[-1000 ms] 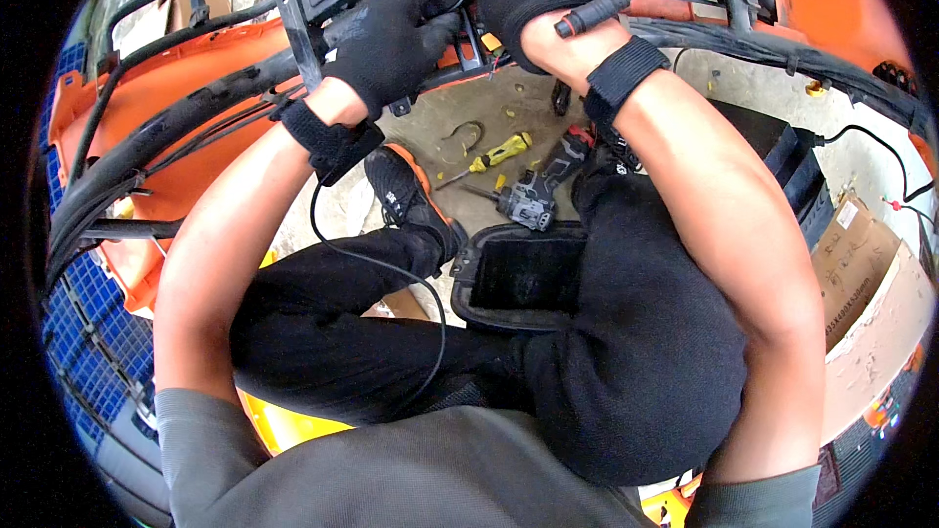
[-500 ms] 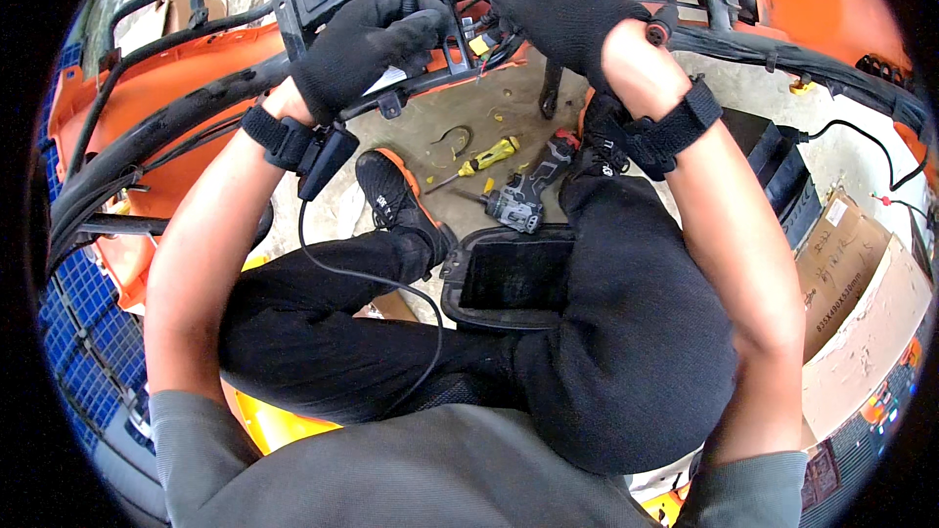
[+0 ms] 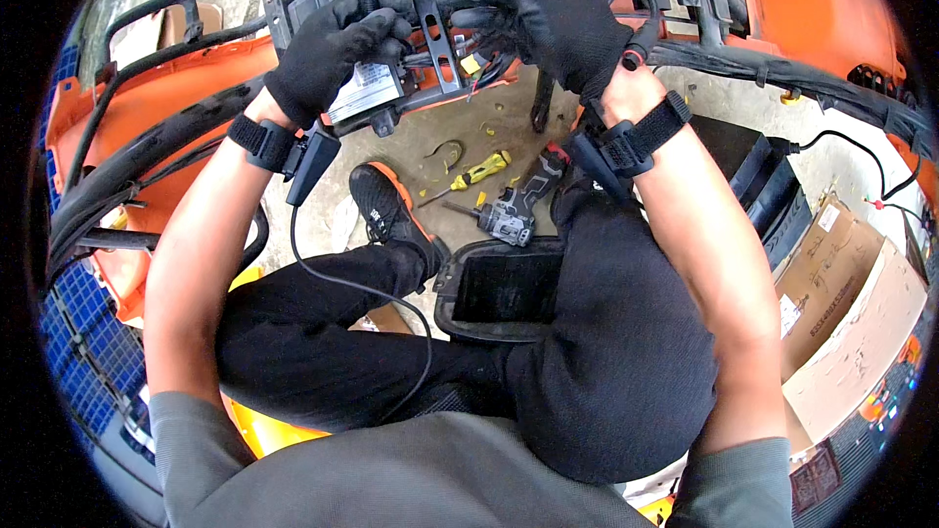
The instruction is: The person works on the wiring and electrical connectors of an orange motorcycle frame, handling black plastic connectors and various wires.
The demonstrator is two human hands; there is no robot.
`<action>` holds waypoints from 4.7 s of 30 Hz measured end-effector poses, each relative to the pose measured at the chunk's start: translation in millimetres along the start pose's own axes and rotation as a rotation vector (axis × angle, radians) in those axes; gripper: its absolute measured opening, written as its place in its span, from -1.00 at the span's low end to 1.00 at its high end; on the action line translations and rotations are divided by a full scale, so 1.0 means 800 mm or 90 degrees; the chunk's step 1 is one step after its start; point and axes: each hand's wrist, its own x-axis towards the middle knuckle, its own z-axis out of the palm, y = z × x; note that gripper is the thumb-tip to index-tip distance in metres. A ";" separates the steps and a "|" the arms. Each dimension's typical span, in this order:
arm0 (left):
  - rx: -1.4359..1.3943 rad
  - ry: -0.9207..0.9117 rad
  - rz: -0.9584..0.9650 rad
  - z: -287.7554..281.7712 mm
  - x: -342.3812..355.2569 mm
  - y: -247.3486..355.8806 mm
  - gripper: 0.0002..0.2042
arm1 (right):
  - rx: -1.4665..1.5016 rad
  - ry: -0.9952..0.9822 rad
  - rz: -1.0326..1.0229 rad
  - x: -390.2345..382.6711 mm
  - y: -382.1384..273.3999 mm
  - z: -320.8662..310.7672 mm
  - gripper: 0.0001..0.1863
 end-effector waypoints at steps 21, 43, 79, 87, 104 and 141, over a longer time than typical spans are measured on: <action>0.318 -0.064 0.078 0.037 -0.005 -0.007 -0.70 | 0.251 0.019 0.371 0.006 -0.011 0.000 -0.70; 0.493 0.066 0.188 0.058 -0.001 -0.005 -0.65 | 0.318 0.026 0.402 0.008 -0.012 -0.001 -0.72; 0.254 -0.067 0.035 0.043 -0.012 0.032 -0.75 | 0.335 0.058 0.417 0.010 -0.018 0.009 -0.75; 0.127 -0.074 -0.006 0.014 -0.005 0.037 -0.69 | 0.344 0.087 0.450 0.010 -0.006 0.002 -0.71; -0.018 -0.108 -0.072 -0.020 0.002 0.012 -0.58 | 0.378 0.071 0.331 0.003 -0.001 -0.005 -0.74; 0.193 -0.108 0.063 0.051 -0.005 0.036 -0.71 | 0.353 0.053 0.391 0.010 -0.014 0.006 -0.81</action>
